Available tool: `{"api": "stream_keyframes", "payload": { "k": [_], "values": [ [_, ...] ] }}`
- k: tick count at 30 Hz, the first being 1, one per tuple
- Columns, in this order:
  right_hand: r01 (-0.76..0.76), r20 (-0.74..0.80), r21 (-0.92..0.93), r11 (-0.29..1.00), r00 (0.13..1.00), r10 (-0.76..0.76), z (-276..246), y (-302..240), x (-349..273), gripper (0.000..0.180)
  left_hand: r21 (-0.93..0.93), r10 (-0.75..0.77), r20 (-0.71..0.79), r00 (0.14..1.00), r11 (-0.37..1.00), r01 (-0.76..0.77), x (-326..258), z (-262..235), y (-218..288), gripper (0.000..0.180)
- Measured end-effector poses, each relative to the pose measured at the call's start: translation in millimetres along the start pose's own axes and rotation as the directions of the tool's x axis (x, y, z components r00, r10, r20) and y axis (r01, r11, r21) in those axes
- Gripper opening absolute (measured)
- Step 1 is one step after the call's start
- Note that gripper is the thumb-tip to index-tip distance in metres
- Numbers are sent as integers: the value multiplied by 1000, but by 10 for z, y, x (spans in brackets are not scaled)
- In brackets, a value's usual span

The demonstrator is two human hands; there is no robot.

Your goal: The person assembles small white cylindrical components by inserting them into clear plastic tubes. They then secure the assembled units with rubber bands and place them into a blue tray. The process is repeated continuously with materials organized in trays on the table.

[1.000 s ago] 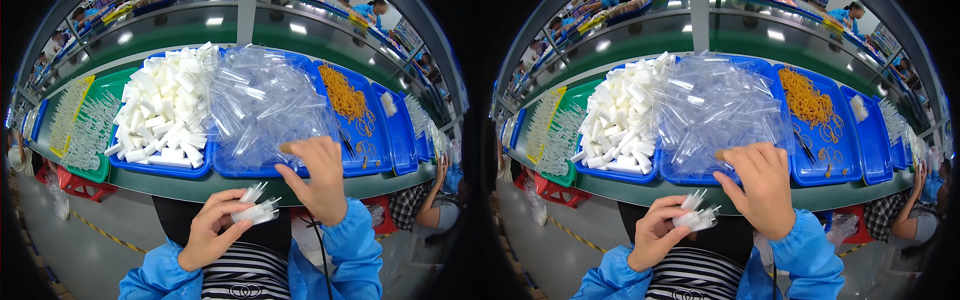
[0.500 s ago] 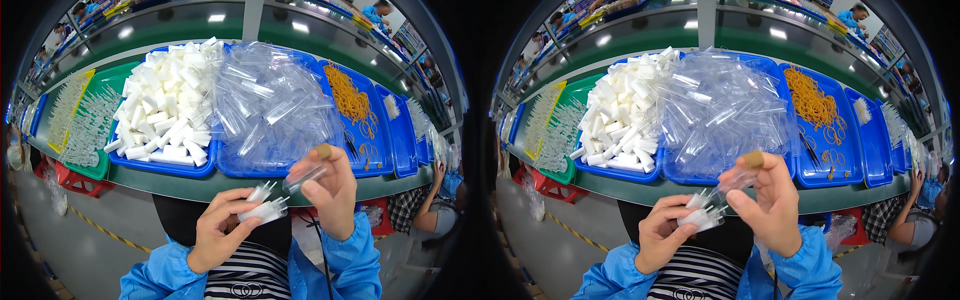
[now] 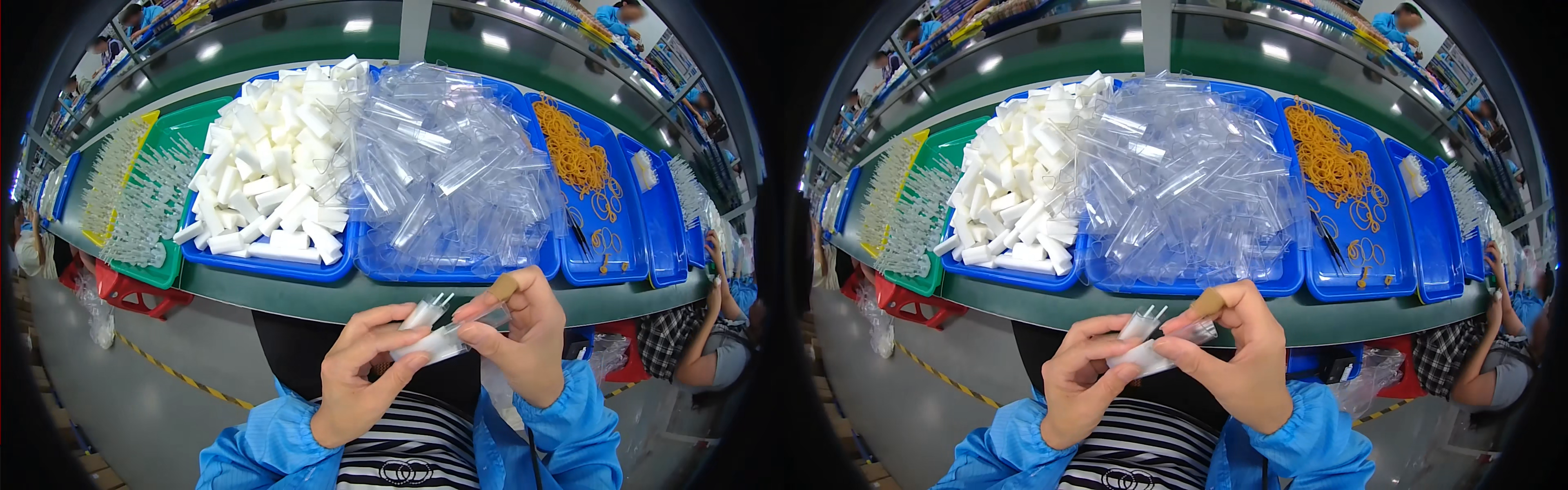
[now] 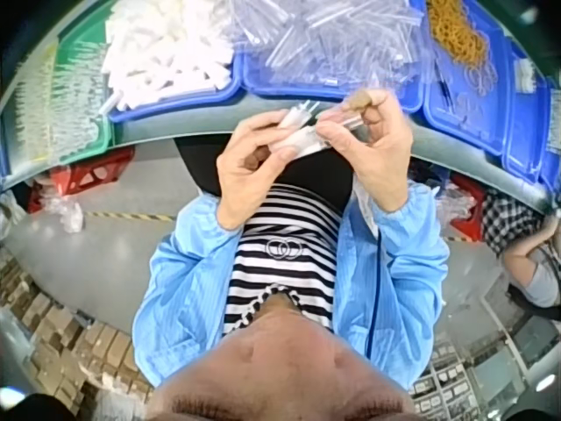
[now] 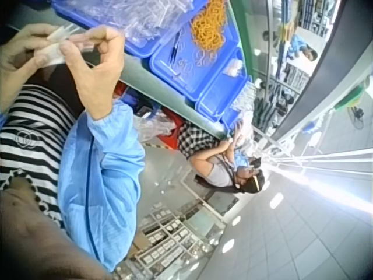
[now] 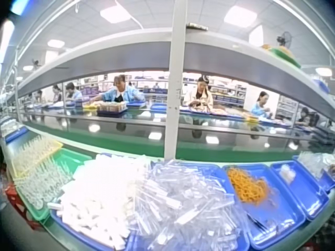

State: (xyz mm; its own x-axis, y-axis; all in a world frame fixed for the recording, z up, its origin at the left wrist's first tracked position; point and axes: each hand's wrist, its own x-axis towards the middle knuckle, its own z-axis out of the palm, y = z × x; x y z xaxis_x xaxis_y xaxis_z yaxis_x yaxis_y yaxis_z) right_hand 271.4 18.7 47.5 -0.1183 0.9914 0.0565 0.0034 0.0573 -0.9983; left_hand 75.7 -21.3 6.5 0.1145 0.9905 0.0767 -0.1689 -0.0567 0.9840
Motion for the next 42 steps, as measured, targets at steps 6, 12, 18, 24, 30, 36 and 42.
{"api": "stream_keyframes", "payload": {
  "k": [6, 12, 18, 24, 30, 36, 42],
  "values": [
    [74, -33, -76, 994, 997, -76, 46, 66, -88, 39, -51, 17, -33, 999, 999, -18, -16, 44, -27, 24],
    [200, -47, -114, 973, 977, -206, 90, 144, -191, 42, -21, 5, -71, 997, 1000, -7, 18, 101, 50, 17],
    [345, 34, -309, 886, 935, -352, 43, 172, -159, 41, 226, 128, -6, 992, 966, -123, 8, 94, 29, 18],
    [35, 11, -134, 990, 999, -34, -1, 53, -80, 39, 176, 62, -5, 998, 983, -60, -51, 110, 49, 30],
    [45, 42, -327, 944, 999, -33, 23, 45, -130, 43, 141, 25, 26, 999, 990, -28, -86, 114, 14, 34],
    [446, 226, -734, 512, 872, -435, 14, -249, -206, 71, 109, 27, 140, 990, 993, -43, -68, 126, 183, 50],
    [454, 291, -850, 266, 828, -480, -2, -169, -184, 80, 70, 41, 246, 968, 996, -60, -73, 177, 209, 62]
  ]
}}
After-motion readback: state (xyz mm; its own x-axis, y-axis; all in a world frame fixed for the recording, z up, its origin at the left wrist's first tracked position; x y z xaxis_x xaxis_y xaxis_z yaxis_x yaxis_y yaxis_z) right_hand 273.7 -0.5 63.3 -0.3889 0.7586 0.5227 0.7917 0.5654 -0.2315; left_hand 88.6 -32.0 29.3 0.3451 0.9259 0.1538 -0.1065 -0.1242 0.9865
